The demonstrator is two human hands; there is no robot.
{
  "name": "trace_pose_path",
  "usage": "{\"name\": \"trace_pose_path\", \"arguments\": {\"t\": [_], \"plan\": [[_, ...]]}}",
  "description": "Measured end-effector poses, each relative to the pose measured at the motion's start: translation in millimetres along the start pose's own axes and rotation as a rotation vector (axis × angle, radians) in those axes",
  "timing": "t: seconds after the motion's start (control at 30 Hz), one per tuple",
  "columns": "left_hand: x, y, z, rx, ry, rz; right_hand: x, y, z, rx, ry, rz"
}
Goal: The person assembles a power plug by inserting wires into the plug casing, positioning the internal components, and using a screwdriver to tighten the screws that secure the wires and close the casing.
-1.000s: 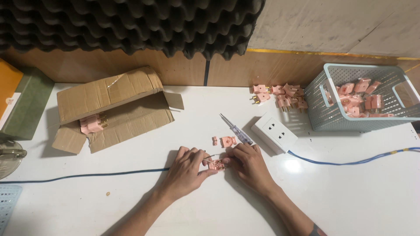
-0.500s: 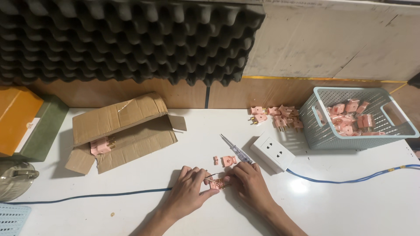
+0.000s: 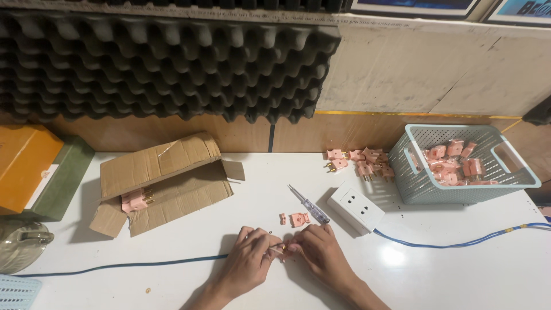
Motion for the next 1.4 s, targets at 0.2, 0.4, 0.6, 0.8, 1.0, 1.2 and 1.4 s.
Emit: {"name": "trace_pose_path", "arguments": {"t": [0.2, 0.4, 0.6, 0.8, 1.0, 1.2, 1.4], "plan": [[0.4, 0.1, -0.7, -0.006, 0.044, 0.046, 0.3, 2.4, -0.6, -0.021, -0.049, -0.011], [-1.1, 1.3, -0.3, -0.024, 0.020, 0.058, 8.6, 1.1, -1.7, -0.007, -0.050, -0.117], [-2.9, -2.4, -4.3, -0.073, -0.087, 0.105, 17.8, -4.4, -2.5, 0.002, -0.055, -0.115], [-2.7, -0.9, -1.0, -0.045, -0.172, -0.022, -17.9, -22.0, -1.1, -0.076, -0.042, -0.031], [-4.5, 4.1, -0.9, 0.043, -0.168, -0.139, -43.2, -22.4, -0.7, 0.121, -0.029, 0.230], [-1.3, 1.4, -2.0, 0.120, -0.163, -0.099, -23.0, -33.7, -14.2, 0.026, -0.041, 0.311], [-8.2, -2.8, -6.3, 0.074, -0.139, -0.099, -22.6, -25.5, -10.4, 0.033, -0.038, 0.278]]}}
Point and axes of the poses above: each hand's wrist, its own z-axis away from the middle knuckle, its own y-axis out of the palm, x = y × z, the point moved 3 cm from there along -z, towards the middle knuckle, and after that the axes turned 6 degrees about -x, right-handed, at the moved point
